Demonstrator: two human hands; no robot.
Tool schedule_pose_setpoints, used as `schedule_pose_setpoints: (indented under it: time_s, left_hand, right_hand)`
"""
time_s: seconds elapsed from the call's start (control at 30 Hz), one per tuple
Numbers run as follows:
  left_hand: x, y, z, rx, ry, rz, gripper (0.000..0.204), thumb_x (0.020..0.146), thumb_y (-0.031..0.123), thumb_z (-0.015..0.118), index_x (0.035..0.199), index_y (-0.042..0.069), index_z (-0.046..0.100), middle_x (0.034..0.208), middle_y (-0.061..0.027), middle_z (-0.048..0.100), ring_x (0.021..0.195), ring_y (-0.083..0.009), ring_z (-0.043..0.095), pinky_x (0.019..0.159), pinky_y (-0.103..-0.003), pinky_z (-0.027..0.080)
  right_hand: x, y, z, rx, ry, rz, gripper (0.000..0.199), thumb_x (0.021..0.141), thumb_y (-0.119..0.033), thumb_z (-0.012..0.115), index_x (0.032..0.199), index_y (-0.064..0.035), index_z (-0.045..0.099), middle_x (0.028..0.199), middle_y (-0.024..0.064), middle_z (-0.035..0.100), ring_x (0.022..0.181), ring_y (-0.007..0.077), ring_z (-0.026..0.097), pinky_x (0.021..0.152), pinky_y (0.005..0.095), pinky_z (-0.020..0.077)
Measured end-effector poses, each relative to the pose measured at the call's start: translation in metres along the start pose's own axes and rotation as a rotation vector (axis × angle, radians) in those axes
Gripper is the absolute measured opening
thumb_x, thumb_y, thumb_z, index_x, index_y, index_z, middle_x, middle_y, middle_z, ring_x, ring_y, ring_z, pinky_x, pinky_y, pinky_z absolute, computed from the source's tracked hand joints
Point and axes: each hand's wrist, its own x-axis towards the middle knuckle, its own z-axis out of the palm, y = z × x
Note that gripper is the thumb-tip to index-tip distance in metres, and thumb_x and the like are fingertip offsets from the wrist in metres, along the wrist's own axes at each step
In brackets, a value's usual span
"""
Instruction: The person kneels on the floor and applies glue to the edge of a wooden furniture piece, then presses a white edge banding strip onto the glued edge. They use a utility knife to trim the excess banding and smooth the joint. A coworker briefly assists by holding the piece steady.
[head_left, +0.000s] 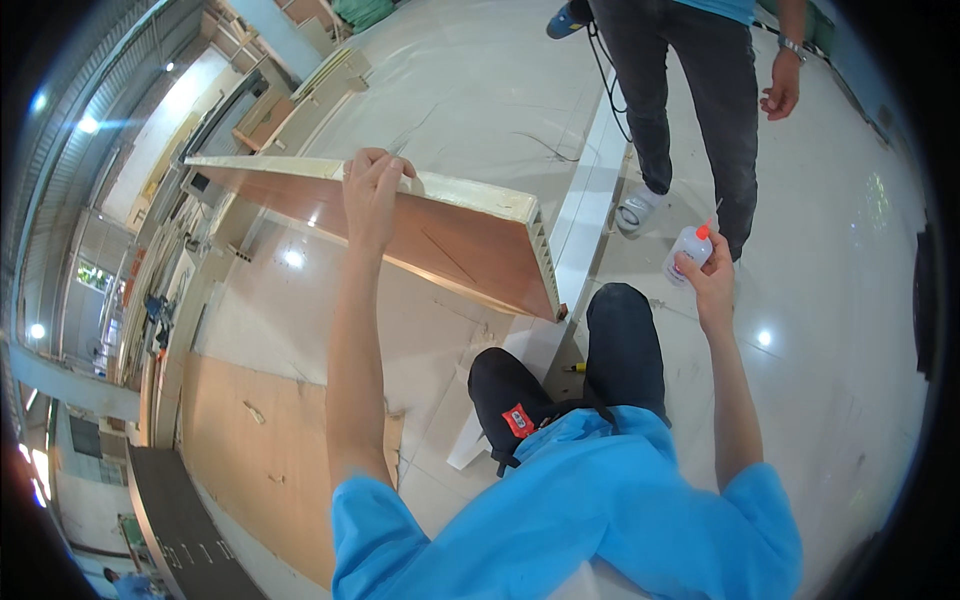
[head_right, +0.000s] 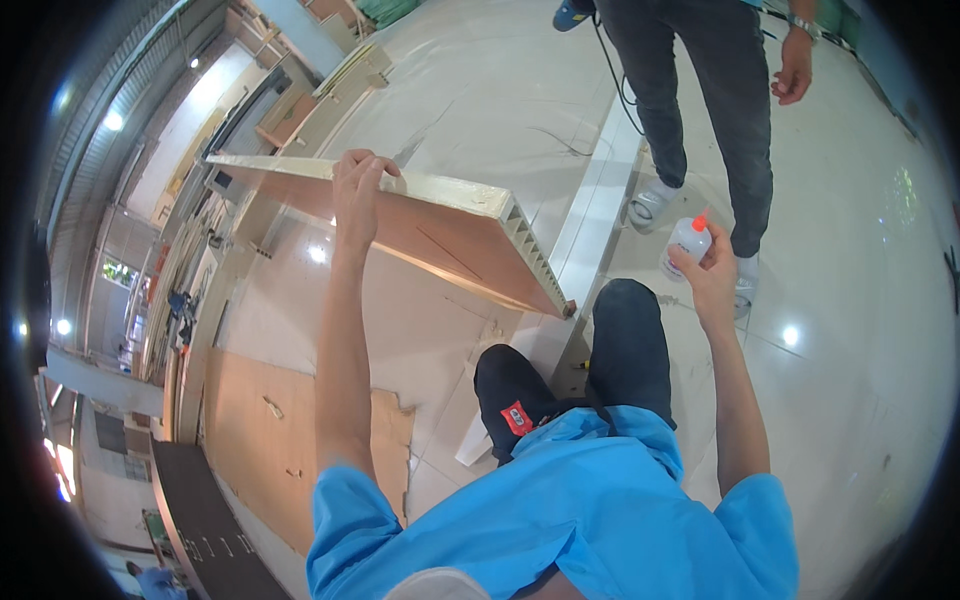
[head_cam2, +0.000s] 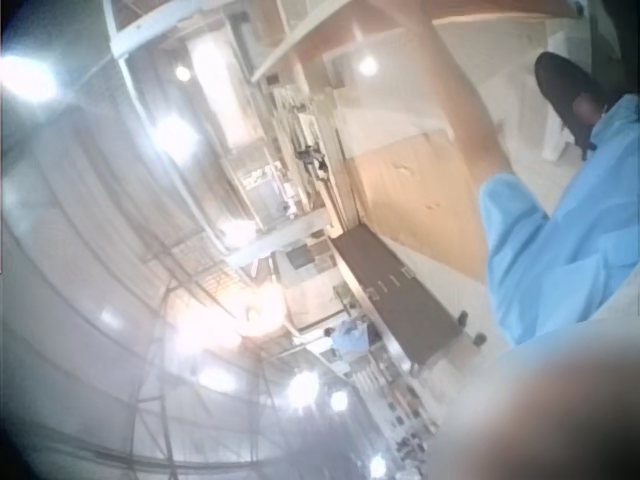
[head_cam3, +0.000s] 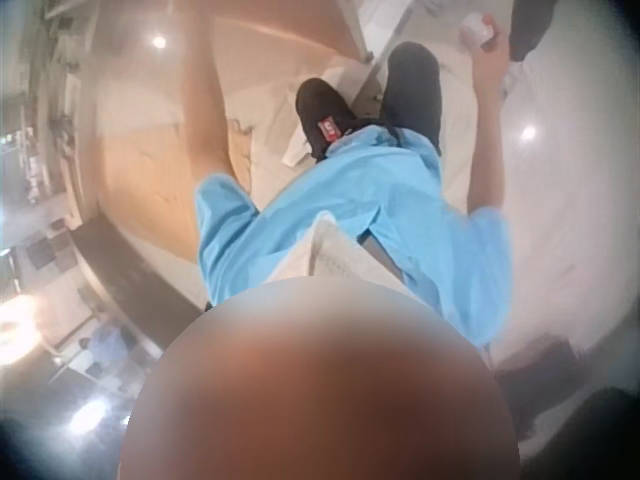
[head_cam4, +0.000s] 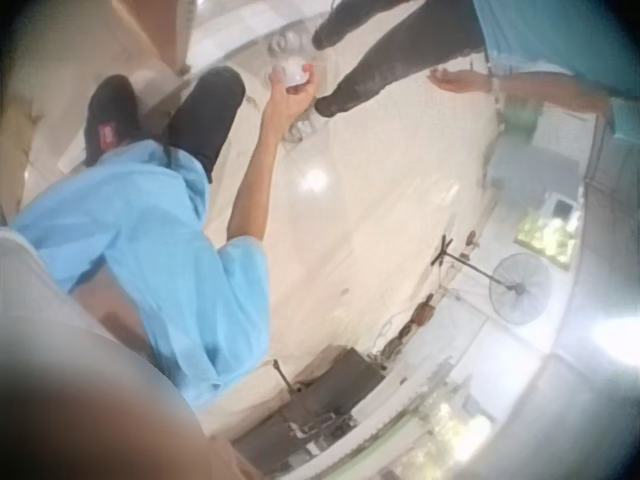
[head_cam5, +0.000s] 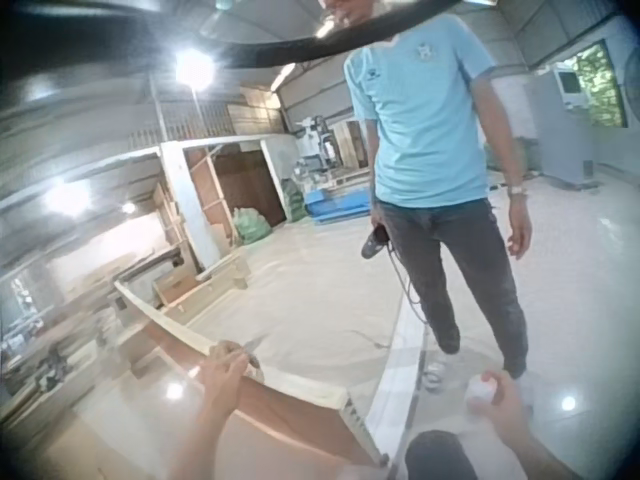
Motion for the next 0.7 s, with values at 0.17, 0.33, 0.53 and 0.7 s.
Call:
schedule_pose_setpoints:
  time_s: [0.17, 0.33, 0.53, 0.7]
  left_hand:
    - [-0.008, 0.057, 0.022, -0.111, -0.109, 0.129, 0.033, 0.098, 0.031, 0.054, 0.087, 0.01, 0.077, 0.103, -0.0098, 0.058, 0.103, -0.0297, 0.049, 0.096, -0.045, 0.037]
    - [-0.016, 0.105, 0.037, -0.193, -0.224, 0.192, 0.043, 0.099, 0.037, 0.049, 0.09, 0.006, 0.077, 0.108, -0.0102, 0.055, 0.108, -0.0286, 0.046, 0.097, -0.042, 0.04]
    - [-0.022, 0.131, 0.032, -0.341, -0.132, 0.278, 0.043, 0.103, 0.033, 0.045, 0.089, 0.002, 0.072, 0.111, -0.0108, 0.057, 0.11, -0.0262, 0.05, 0.098, -0.039, 0.041]
    - [-0.05, 0.102, 0.002, -0.548, 0.323, 0.145, 0.035, 0.106, 0.024, 0.045, 0.089, 0.0, 0.063, 0.106, -0.0099, 0.06, 0.102, -0.021, 0.055, 0.097, -0.036, 0.041]
  right_hand:
    - [-0.002, 0.002, 0.012, 0.046, -0.005, -0.008, 0.065, 0.089, -0.013, 0.082, 0.144, -0.0002, 0.05, 0.123, 0.0122, 0.067, 0.112, 0.0191, 0.068, 0.098, 0.0349, 0.054]
    - [-0.004, 0.0, 0.018, 0.011, -0.011, 0.002, 0.064, 0.088, -0.013, 0.083, 0.143, -0.0015, 0.052, 0.125, 0.0124, 0.067, 0.113, 0.0192, 0.067, 0.098, 0.035, 0.0544]
    - [-0.005, -0.009, 0.029, 0.049, -0.019, -0.022, 0.064, 0.088, -0.013, 0.083, 0.143, -0.0026, 0.052, 0.123, 0.0121, 0.068, 0.113, 0.0197, 0.068, 0.1, 0.035, 0.054]
    - [-0.001, -0.019, 0.043, -0.013, -0.071, -0.104, 0.066, 0.086, -0.013, 0.085, 0.142, -0.0027, 0.053, 0.126, 0.0124, 0.067, 0.115, 0.019, 0.066, 0.102, 0.035, 0.0519]
